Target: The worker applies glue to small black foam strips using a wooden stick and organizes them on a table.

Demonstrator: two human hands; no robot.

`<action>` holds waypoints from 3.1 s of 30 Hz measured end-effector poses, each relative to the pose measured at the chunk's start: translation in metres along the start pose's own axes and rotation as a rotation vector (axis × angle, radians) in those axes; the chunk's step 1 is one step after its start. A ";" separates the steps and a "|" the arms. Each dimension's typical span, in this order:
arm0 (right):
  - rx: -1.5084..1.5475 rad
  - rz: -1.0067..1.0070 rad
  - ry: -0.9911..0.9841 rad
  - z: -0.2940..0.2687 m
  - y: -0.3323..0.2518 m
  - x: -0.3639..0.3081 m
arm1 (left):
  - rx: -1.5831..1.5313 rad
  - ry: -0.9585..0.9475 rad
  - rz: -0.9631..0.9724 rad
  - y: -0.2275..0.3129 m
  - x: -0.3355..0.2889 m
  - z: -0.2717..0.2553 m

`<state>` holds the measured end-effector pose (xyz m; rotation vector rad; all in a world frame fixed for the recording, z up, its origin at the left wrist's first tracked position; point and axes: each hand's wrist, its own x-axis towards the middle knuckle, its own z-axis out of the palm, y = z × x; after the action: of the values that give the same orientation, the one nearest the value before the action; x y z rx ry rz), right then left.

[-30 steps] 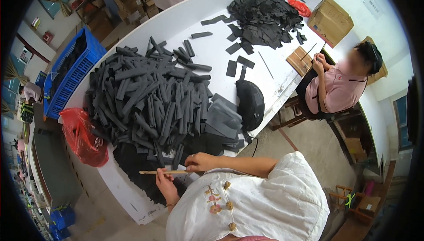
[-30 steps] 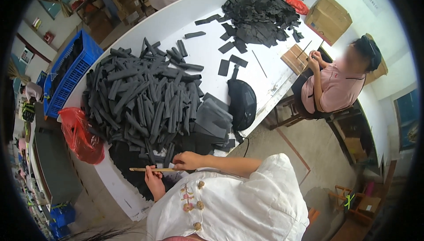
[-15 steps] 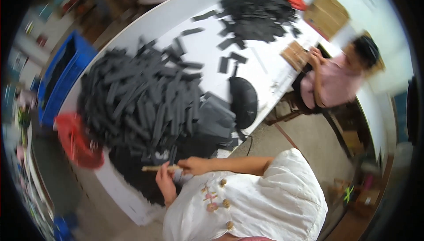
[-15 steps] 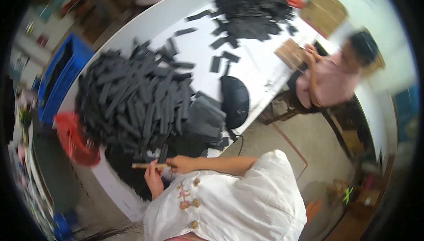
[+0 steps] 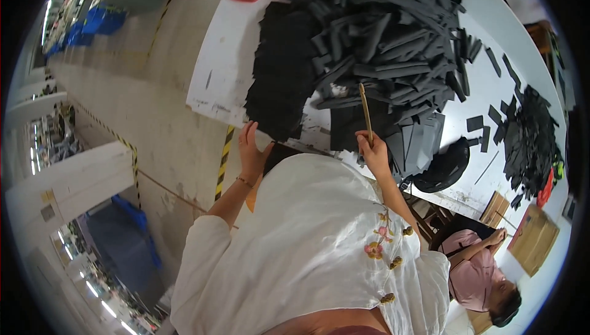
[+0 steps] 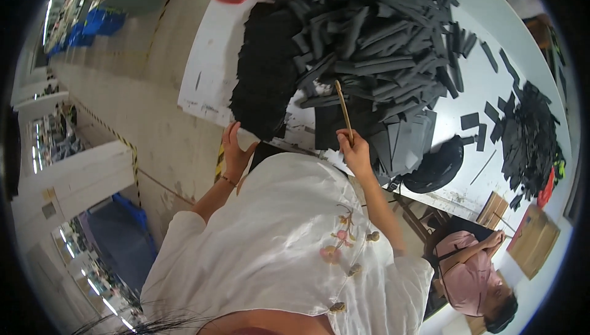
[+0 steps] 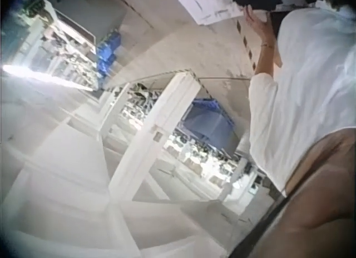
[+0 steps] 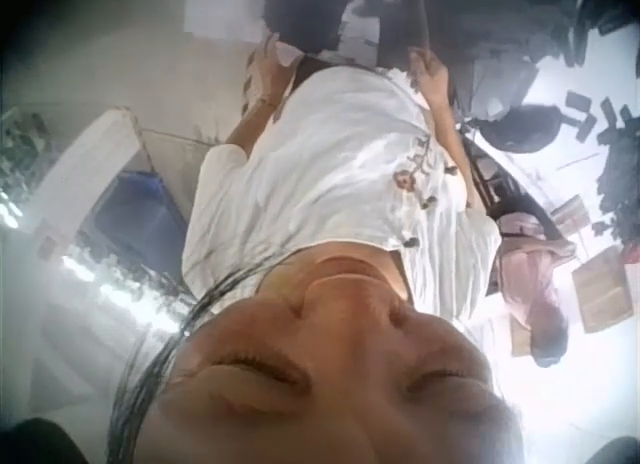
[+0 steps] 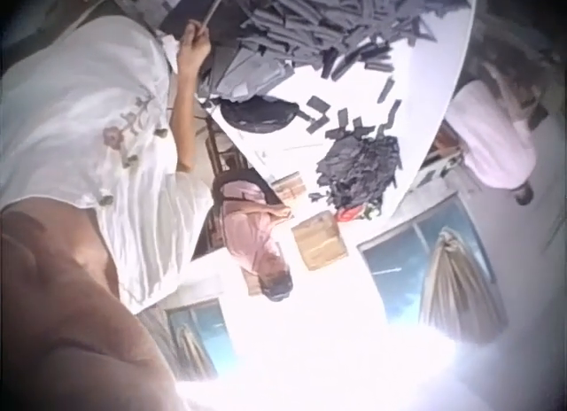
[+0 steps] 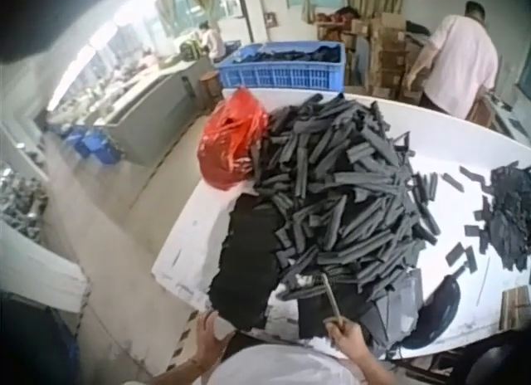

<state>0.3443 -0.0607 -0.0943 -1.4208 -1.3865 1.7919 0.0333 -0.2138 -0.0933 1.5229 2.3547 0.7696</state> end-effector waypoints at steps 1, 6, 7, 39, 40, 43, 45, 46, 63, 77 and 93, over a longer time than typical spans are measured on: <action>-0.072 -0.002 -0.024 0.004 -0.003 0.001 | 0.034 -0.011 0.038 -0.005 -0.006 0.001; -0.197 -0.050 -0.084 0.031 -0.007 0.003 | -0.005 0.037 0.237 0.001 0.017 0.009; -0.210 -0.060 -0.094 0.035 -0.007 0.003 | -0.058 0.054 0.311 0.006 0.030 0.009; -0.626 -0.132 -0.094 0.033 -0.121 -0.049 | -0.257 -0.433 0.756 0.071 0.187 -0.037; -0.686 -0.173 -0.111 0.031 -0.121 -0.049 | -0.248 -0.434 0.780 0.074 0.189 -0.036; -0.676 -0.211 -0.090 0.034 -0.125 -0.047 | -0.228 -0.419 0.778 0.075 0.192 -0.036; -0.685 -0.210 -0.072 0.032 -0.131 -0.048 | -0.237 -0.416 0.787 0.076 0.196 -0.034; -0.697 -0.206 -0.059 0.031 -0.136 -0.049 | -0.250 -0.408 0.797 0.076 0.198 -0.033; -0.744 -0.360 0.009 0.036 -0.126 -0.041 | -0.208 -0.459 0.778 0.075 0.204 -0.034; -0.811 -0.325 0.033 0.054 -0.105 -0.021 | -0.241 -0.452 0.861 0.102 0.191 -0.028; 0.004 -0.103 -0.009 0.142 -0.123 0.026 | -1.642 -0.682 -0.544 0.102 0.181 0.005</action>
<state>0.1796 -0.0514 -0.0018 -1.3164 -1.4330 1.7367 0.0367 -0.0171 -0.0261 0.2573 0.8407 1.1996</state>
